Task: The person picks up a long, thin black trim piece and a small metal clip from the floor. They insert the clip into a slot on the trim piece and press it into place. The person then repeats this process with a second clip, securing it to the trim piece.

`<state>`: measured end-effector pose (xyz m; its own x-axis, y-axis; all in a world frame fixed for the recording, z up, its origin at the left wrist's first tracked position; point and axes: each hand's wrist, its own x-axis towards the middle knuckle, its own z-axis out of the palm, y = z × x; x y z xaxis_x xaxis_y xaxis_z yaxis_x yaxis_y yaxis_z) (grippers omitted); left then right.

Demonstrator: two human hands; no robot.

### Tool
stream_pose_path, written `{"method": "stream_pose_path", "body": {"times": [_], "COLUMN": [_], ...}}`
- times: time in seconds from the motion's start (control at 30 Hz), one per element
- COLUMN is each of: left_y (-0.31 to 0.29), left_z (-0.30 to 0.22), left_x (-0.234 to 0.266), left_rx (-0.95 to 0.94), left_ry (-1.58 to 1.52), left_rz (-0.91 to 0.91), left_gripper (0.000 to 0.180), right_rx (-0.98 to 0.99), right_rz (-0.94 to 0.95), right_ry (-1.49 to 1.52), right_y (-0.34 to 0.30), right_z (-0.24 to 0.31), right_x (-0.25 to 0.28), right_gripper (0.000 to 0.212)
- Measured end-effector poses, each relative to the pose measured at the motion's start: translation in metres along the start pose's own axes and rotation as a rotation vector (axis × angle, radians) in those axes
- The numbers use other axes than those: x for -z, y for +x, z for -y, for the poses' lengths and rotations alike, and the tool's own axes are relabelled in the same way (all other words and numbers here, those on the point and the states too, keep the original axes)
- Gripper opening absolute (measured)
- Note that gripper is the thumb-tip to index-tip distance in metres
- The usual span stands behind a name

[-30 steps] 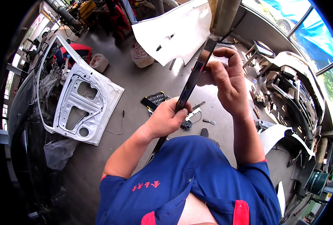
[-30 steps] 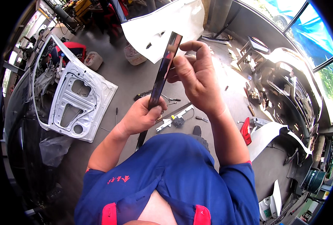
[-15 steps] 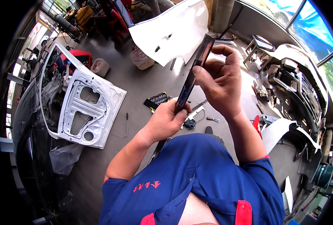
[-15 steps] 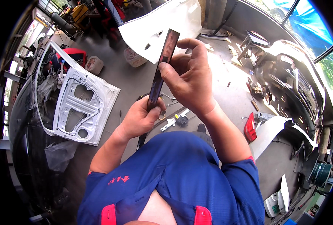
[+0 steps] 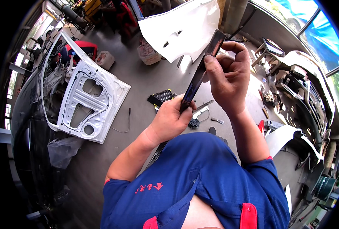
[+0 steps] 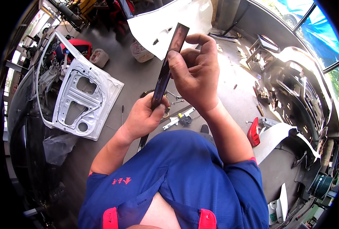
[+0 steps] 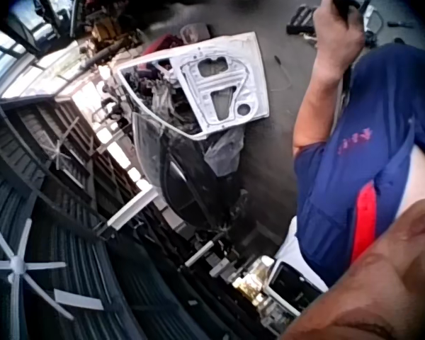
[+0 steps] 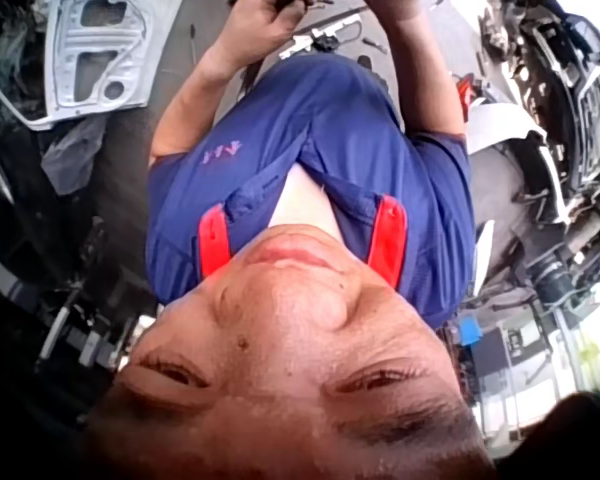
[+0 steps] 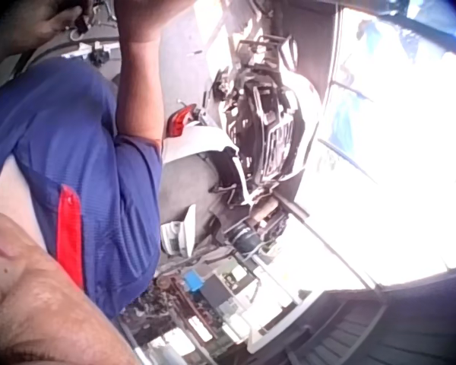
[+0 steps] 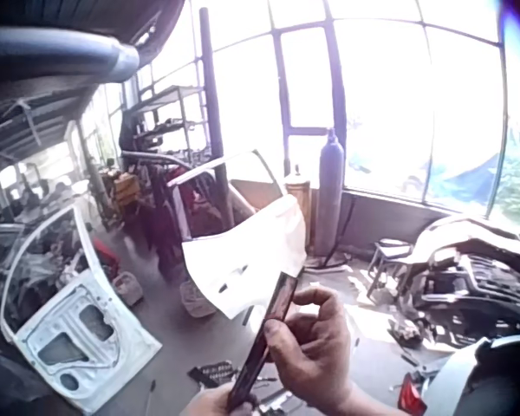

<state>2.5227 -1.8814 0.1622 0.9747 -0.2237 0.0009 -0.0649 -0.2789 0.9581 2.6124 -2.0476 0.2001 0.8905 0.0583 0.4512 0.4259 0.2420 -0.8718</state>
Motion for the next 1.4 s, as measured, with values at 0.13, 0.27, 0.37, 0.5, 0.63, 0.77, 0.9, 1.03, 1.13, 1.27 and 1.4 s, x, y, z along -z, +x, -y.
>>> {"method": "stream_pose_path", "body": {"times": [0.13,0.27,0.37,0.5,0.63,0.77,0.9,1.03,1.13,1.27,1.4], "left_y": [-0.003,-0.005,-0.002,0.006,0.011,0.011,0.012,0.011,0.009,0.006,0.007], "left_z": [0.003,0.001,-0.002,-0.004,-0.005,-0.003,-0.002,-0.005,-0.006,-0.008,0.002], "left_x": [-0.001,0.001,0.01,0.022,0.017,0.014,0.017,0.016,0.017,0.023,0.019], "left_rx": [-0.023,0.014,0.102,0.178,0.148,0.077,0.095,0.066,0.033,0.078,-0.011], "left_ry": [0.005,0.016,-0.093,-0.206,-0.139,-0.004,-0.044,-0.024,0.013,0.061,0.051], "left_rz": [-0.037,-0.031,-0.001,0.02,-0.023,-0.076,-0.079,-0.077,-0.114,-0.11,-0.181], "left_gripper": [0.01,0.01,0.01,0.011,0.012,0.014,0.014,0.014,0.014,0.014,0.014], "right_rx": [-0.012,-0.027,-0.136,-0.243,-0.264,-0.22,-0.178,-0.185,-0.225,-0.095,0.206], "right_rz": [-0.002,-0.016,0.139,0.249,0.229,0.149,0.19,0.196,0.266,0.163,0.098], "right_ry": [0.046,0.063,0.225,0.256,0.073,0.109,0.18,0.182,0.134,0.016,-0.17], "right_y": [0.002,0.004,0.01,0.005,-0.005,-0.008,-0.014,-0.018,-0.013,-0.013,-0.023], "right_z": [-0.002,-0.003,-0.009,-0.004,-0.015,-0.016,-0.021,-0.021,-0.01,-0.008,-0.021], "right_x": [-0.003,-0.009,-0.006,-0.002,-0.014,-0.027,-0.024,-0.024,-0.016,-0.015,-0.02], "right_gripper": [0.039,0.035,0.028,0.04,0.035,0.024,0.019,0.021,0.024,0.04,0.044]}}
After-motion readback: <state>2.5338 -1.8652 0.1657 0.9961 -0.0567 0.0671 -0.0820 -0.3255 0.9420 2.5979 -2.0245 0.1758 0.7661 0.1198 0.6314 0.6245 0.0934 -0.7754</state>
